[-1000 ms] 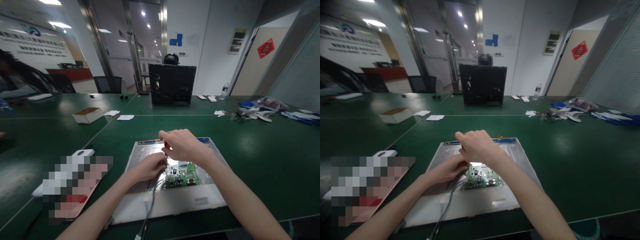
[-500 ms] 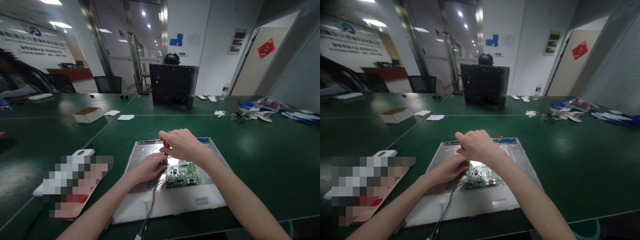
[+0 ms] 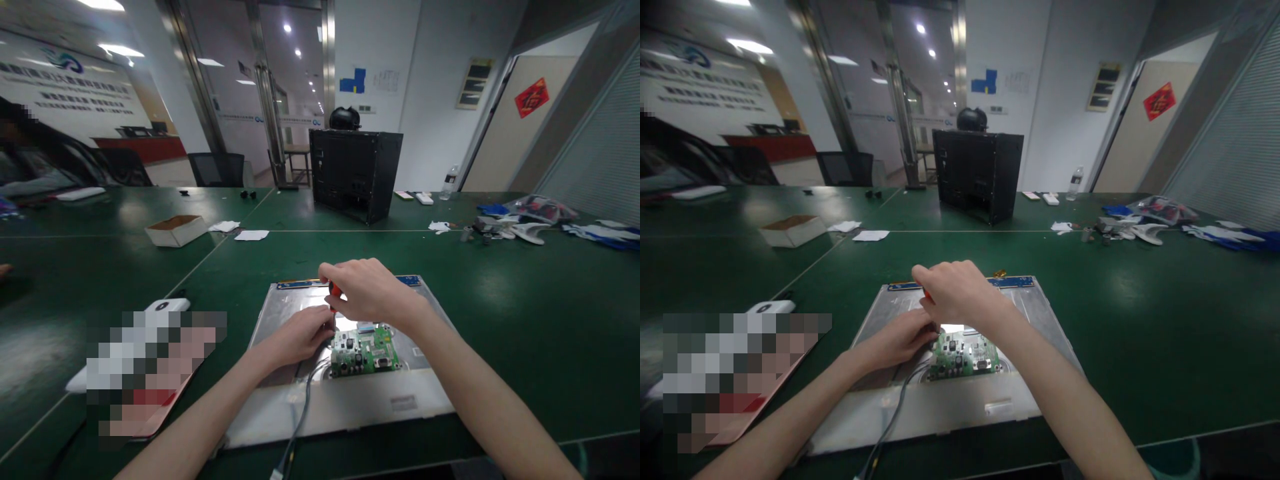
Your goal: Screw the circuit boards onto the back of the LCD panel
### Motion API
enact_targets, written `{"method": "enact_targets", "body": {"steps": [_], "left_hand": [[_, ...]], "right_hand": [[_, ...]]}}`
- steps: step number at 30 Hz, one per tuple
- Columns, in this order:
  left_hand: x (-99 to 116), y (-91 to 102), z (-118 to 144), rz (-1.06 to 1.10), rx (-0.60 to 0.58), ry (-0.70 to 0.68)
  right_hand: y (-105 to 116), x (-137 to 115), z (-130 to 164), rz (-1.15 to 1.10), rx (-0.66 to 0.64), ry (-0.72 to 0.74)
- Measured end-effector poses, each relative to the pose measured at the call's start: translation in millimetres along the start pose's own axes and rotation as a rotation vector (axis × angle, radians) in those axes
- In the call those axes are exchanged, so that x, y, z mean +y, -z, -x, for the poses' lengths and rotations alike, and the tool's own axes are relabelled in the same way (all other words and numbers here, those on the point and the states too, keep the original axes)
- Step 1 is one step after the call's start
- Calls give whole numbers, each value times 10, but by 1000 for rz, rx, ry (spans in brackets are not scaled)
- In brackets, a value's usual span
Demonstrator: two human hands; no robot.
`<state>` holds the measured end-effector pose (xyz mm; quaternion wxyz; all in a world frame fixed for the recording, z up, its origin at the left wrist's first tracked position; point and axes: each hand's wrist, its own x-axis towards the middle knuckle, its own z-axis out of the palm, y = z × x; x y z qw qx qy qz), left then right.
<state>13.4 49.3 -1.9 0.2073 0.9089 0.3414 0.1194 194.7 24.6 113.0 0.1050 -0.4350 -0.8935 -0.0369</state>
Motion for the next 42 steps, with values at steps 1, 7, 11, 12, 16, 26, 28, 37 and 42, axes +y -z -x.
{"method": "enact_targets", "body": {"steps": [1,7,11,12,16,26,28,37,42], "left_hand": [[-6,-5,-2,3,3,-1],[-57,-51,-9,35,23,-27],[-69,-55,-10,42,17,-38],[-63,-51,-10,37,16,-37],[-17,-27,-13,-10,7,6],[-31,-51,-25,-10,25,9],[-32,-52,-26,-10,23,16],[-54,-47,-13,40,8,2],[-43,-33,-9,41,10,8]], "right_hand": [[0,0,0,-10,-8,9],[1,19,28,-66,-12,53],[13,18,41,-90,-39,65],[16,13,39,-87,-41,64],[26,-13,12,-22,-33,7],[33,-24,15,19,-3,6],[33,-24,16,10,-7,-1],[23,-4,34,4,1,39],[46,-28,26,4,-11,22]]}}
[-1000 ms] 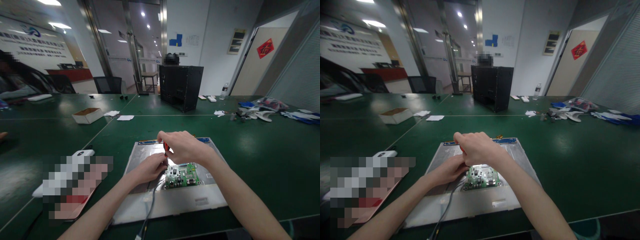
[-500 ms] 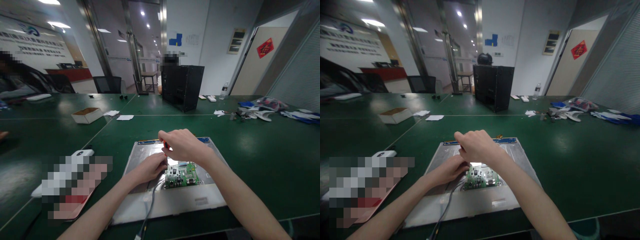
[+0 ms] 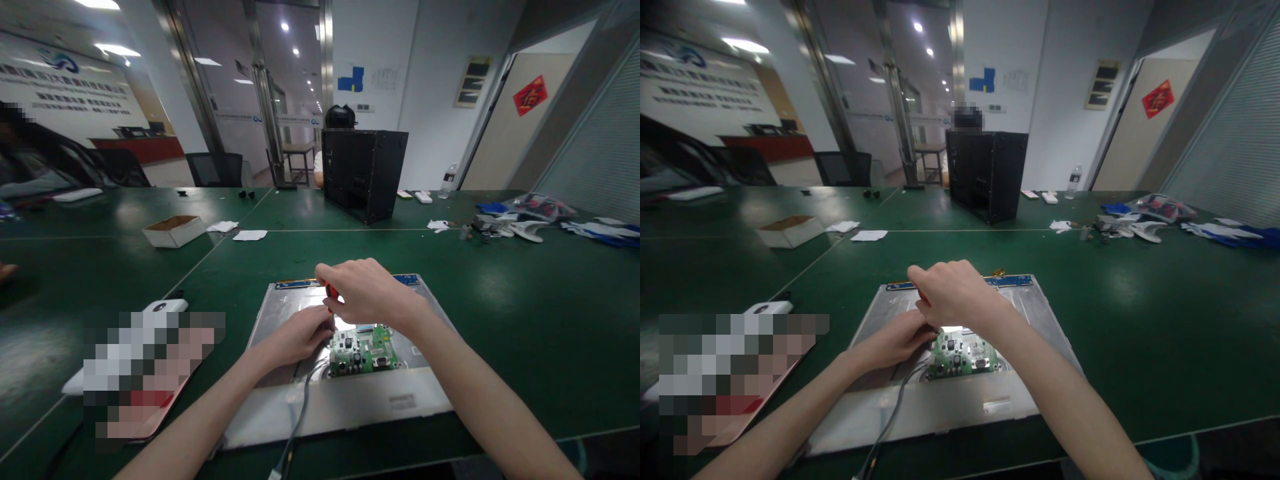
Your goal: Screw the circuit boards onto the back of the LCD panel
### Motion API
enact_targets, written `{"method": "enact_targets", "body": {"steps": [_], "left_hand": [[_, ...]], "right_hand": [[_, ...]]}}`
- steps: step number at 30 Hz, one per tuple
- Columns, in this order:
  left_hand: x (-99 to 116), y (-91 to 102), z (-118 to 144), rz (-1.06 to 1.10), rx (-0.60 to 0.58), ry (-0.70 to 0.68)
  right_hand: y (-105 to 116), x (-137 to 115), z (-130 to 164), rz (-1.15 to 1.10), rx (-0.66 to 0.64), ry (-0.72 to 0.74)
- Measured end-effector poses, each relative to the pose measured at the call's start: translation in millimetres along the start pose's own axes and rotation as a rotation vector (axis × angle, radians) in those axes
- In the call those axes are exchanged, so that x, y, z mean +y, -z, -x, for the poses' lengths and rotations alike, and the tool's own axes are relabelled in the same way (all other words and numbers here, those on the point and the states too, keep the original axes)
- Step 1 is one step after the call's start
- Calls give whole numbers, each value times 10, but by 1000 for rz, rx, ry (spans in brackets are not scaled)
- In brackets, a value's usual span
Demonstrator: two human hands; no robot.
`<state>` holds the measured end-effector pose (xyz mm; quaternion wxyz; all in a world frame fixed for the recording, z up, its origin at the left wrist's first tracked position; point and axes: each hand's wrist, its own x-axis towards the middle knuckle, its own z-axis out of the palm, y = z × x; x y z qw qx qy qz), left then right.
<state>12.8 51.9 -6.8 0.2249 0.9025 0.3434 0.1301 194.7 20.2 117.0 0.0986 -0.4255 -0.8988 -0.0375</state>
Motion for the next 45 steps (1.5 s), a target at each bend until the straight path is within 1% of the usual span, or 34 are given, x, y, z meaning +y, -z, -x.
{"method": "enact_targets", "body": {"steps": [4,10,15,18,24,30,36,41,45], "left_hand": [[37,24,7,-5,-8,14],[78,42,11,-20,-12,25],[19,10,-3,19,20,-29],[-7,-4,-7,57,38,-66],[4,-3,-2,14,13,-6],[9,4,3,2,-5,5],[8,13,4,-5,-27,12],[10,19,3,13,-40,20],[-11,7,-1,24,-39,26]], "right_hand": [[16,-5,-18,25,-17,-28],[-6,25,-31,32,-9,-51],[-4,19,-7,-23,-16,28],[1,14,3,-55,-24,47],[-10,19,-17,-5,-3,4],[7,31,1,-1,24,1],[0,27,-14,19,12,-16],[-10,25,-23,57,16,-58],[-5,38,-6,17,9,-16]]}}
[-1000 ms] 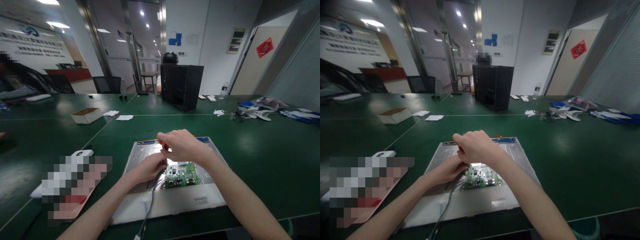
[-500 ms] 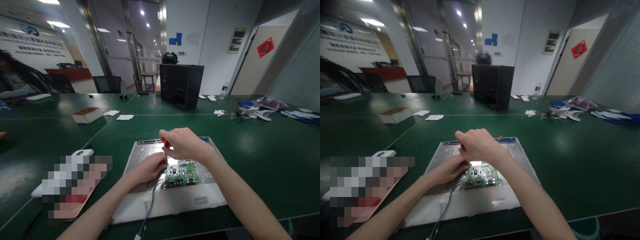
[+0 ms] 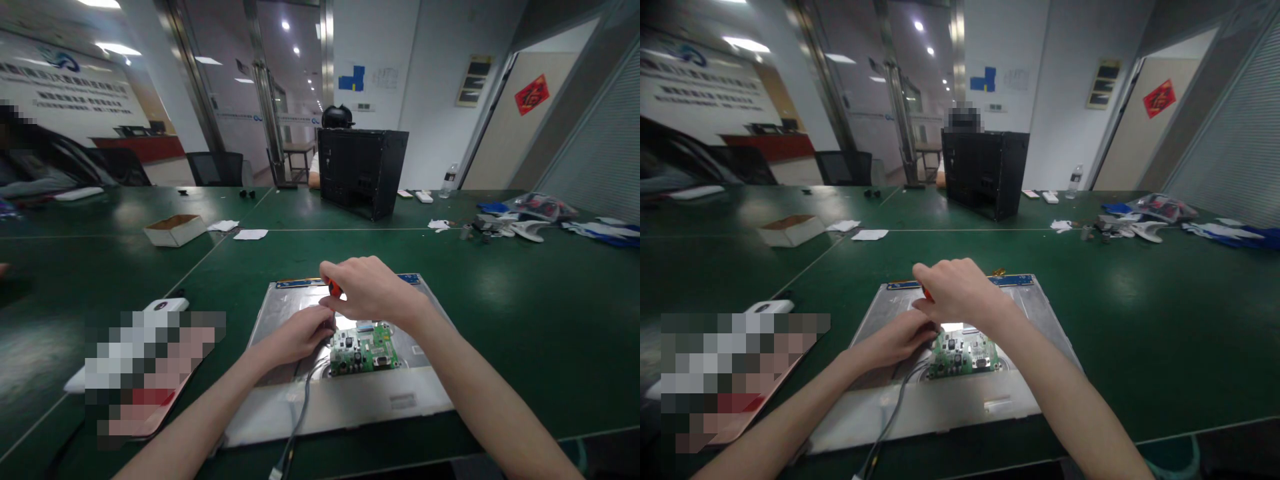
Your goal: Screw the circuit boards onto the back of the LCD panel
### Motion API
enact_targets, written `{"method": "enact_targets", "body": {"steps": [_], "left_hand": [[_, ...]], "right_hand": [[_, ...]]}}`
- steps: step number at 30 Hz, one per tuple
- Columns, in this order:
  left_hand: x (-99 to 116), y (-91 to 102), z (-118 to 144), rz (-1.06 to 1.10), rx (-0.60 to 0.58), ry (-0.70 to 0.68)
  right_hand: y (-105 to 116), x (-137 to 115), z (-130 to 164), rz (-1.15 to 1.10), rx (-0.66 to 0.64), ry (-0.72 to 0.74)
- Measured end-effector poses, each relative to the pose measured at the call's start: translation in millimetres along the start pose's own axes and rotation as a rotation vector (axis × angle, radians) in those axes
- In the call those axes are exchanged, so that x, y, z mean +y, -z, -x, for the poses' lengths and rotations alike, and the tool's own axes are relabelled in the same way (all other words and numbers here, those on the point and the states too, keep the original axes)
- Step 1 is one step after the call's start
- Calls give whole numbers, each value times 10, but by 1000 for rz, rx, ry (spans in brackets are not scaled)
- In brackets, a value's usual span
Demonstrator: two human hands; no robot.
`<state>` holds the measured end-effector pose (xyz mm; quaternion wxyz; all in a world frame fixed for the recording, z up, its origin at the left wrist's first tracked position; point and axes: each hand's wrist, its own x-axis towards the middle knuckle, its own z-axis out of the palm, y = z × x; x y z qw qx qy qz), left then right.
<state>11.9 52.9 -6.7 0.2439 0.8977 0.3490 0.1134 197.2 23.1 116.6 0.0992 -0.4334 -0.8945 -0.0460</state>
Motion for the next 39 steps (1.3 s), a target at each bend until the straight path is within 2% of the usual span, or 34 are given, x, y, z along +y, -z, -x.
{"method": "enact_targets", "body": {"steps": [3,11,16,24,39], "left_hand": [[10,6,2,13,7,-10],[50,48,8,25,-32,1],[30,34,16,14,-7,-6],[40,11,12,25,18,-14],[65,34,14,10,-5,-8]], "right_hand": [[-5,-1,1,-16,2,26],[-29,2,-44,27,3,-54],[-39,25,-21,-16,26,15],[-6,2,-3,-49,3,38],[-20,15,-25,-12,-1,-5]]}}
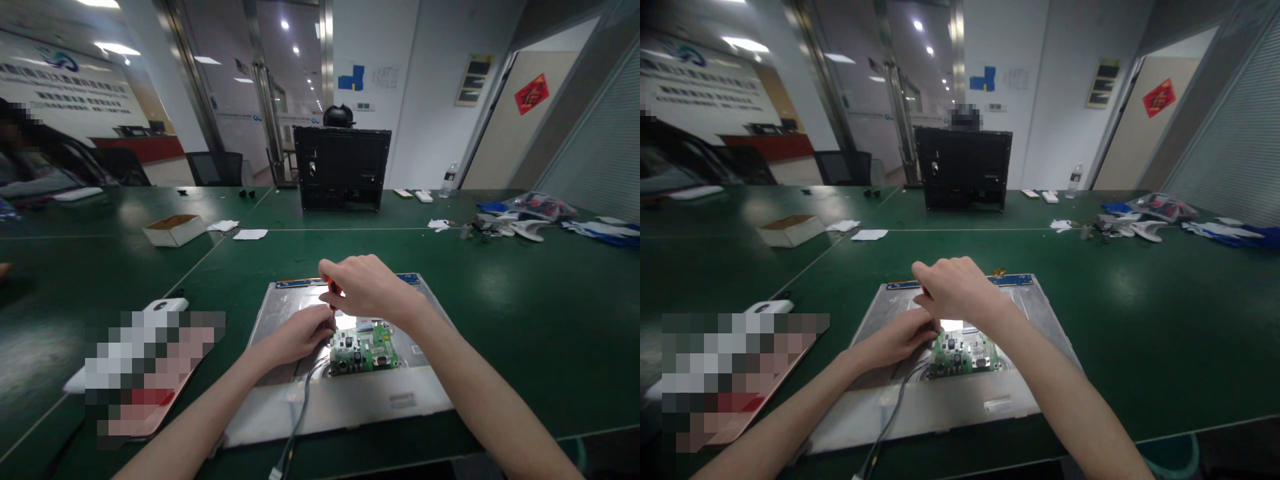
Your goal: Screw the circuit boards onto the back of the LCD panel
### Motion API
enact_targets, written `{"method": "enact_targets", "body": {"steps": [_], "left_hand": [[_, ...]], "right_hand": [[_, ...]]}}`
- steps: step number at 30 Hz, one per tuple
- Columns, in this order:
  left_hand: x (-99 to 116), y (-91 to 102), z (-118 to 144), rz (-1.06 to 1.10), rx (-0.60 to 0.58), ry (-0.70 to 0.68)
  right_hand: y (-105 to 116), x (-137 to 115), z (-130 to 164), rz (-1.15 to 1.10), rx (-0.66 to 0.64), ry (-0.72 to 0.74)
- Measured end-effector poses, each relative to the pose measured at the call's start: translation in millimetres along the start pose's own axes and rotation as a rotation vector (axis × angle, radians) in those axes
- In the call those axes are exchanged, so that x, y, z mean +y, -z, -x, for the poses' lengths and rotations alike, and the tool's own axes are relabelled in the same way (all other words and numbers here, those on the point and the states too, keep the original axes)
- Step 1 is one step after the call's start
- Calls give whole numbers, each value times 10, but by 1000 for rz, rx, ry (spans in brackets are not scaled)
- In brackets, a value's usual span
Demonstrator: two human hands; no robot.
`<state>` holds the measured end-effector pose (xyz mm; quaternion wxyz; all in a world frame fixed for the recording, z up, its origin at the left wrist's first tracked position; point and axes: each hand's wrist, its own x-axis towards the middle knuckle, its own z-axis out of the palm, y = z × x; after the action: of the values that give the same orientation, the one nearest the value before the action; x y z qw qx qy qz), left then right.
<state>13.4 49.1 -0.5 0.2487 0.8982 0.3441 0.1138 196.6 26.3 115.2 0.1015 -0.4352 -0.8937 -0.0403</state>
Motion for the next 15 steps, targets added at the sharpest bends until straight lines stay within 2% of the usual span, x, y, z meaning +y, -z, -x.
{"method": "enact_targets", "body": {"steps": [8,15], "left_hand": [[-20,-7,-5,4,6,-23],[17,10,3,-5,-5,12]], "right_hand": [[10,-15,17,-26,-12,15],[-3,-8,-6,4,-5,-10]]}}
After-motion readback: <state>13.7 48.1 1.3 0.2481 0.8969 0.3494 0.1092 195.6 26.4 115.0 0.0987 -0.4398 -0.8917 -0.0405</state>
